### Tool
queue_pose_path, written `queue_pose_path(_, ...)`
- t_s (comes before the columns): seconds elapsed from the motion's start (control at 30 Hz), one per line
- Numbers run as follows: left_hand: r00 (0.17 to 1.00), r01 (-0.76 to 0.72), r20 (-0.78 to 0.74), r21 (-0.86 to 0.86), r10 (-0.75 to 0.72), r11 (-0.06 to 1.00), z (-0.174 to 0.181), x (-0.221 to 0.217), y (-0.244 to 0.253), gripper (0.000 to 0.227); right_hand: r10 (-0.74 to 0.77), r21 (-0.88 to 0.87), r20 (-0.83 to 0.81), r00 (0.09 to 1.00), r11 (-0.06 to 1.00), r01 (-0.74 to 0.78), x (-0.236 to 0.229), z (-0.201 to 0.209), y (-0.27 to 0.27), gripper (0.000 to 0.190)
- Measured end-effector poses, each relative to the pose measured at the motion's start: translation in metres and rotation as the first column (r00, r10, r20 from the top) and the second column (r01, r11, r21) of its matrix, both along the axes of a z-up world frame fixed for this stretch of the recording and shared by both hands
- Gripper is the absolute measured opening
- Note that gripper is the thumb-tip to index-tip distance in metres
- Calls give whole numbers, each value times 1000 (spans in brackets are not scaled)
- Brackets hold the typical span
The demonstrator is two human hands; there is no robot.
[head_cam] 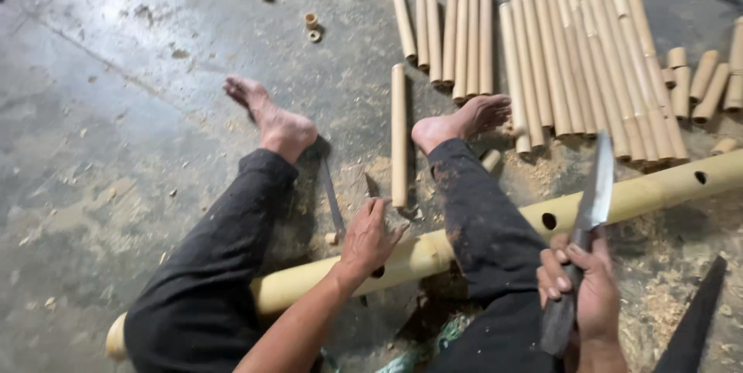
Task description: The person carves holes into a bamboo pole using a knife and a file, and marks measurements on the pole with a pencil while sitting on the floor.
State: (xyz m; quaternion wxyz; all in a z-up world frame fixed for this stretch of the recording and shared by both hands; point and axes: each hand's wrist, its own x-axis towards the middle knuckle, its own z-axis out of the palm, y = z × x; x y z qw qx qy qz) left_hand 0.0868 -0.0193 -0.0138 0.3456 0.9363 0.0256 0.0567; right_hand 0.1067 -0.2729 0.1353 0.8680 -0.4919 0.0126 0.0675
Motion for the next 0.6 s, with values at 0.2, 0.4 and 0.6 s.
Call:
queue_pose_path(0.2, 954, -219, -235, -124, 186, 968, -30, 82, -33, 65, -115, 84, -262, 958, 986, 141, 17, -21, -27, 11)
queue_pose_path(0.4, 765, -296, -596, 14, 246, 955, 14, 99, -45, 47, -67, 278, -197, 978, 953, 121, 16, -24, -30, 42)
queue_pose_path(0.6, 703, -651, -701, -564, 121, 508, 32, 77, -26, 20, -78, 300, -204, 976, 944, 138, 14, -18, -31, 41)
